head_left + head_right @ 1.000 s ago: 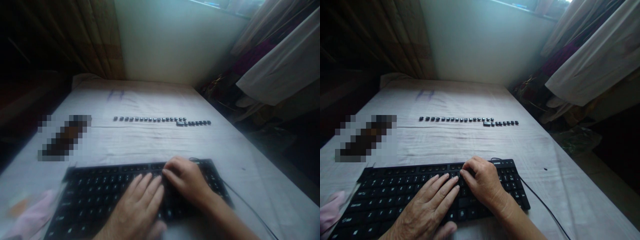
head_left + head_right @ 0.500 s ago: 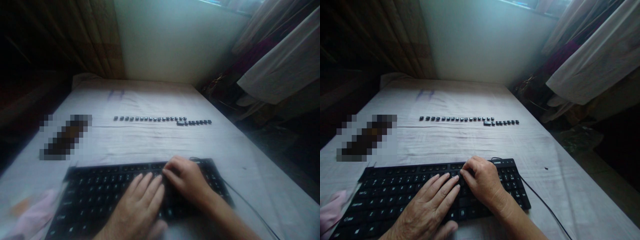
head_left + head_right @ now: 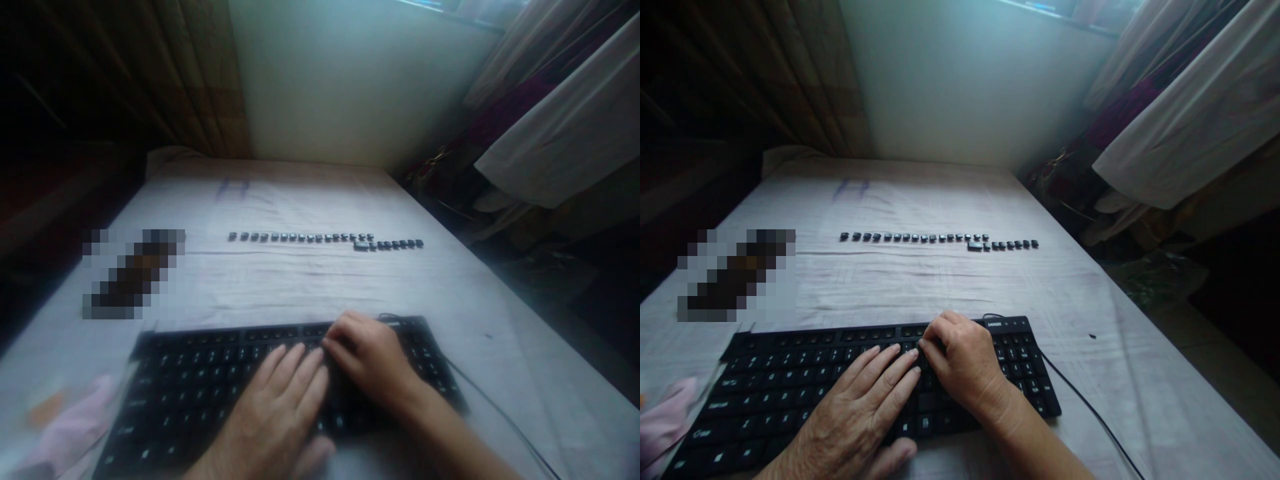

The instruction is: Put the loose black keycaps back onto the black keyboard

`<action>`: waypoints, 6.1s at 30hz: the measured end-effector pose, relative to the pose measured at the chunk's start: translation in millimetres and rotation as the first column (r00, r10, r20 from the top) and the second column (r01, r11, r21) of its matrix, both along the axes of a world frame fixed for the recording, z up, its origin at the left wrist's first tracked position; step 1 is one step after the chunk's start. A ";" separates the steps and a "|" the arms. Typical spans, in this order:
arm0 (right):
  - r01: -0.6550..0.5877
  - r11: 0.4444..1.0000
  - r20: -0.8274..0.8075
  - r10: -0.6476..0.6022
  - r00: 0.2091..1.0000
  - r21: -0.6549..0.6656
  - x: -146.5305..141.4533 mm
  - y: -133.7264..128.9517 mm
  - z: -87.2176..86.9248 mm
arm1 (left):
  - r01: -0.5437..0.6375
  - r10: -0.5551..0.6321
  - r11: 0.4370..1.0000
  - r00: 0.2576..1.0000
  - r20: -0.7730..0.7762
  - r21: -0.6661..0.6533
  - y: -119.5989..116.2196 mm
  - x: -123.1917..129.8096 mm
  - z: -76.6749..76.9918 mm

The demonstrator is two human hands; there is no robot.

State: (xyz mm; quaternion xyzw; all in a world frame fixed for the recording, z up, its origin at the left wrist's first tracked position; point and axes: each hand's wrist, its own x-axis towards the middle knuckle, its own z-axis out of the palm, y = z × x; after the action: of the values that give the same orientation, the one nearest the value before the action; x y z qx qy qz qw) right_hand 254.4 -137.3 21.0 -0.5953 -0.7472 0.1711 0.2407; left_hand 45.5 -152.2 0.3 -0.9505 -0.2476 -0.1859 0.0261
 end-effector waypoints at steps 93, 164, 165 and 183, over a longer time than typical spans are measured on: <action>0.380 0.923 0.519 -0.295 0.802 -0.062 86.8 135.6 14.0 | -0.094 0.095 0.982 0.995 0.000 -0.167 56.6 12.1 4.7; -0.234 0.956 0.023 0.234 0.972 0.177 54.2 32.2 -11.2 | -0.164 0.080 0.916 0.969 -0.234 -0.366 50.2 13.4 11.0; -0.237 0.955 0.024 0.237 0.971 0.179 54.0 32.2 -11.3 | -0.167 0.080 0.914 0.968 -0.239 -0.369 50.0 13.7 11.5; -0.237 0.955 0.073 0.228 0.971 0.180 52.9 31.6 -10.8 | -0.199 0.103 0.888 0.965 -0.240 -0.415 49.8 17.8 17.3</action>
State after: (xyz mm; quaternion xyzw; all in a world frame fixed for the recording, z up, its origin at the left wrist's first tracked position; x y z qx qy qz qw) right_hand 307.3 -105.8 10.1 -0.4822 -0.8307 0.1120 0.2547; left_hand 63.3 -102.5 17.6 -0.9241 -0.3522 -0.0210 -0.1466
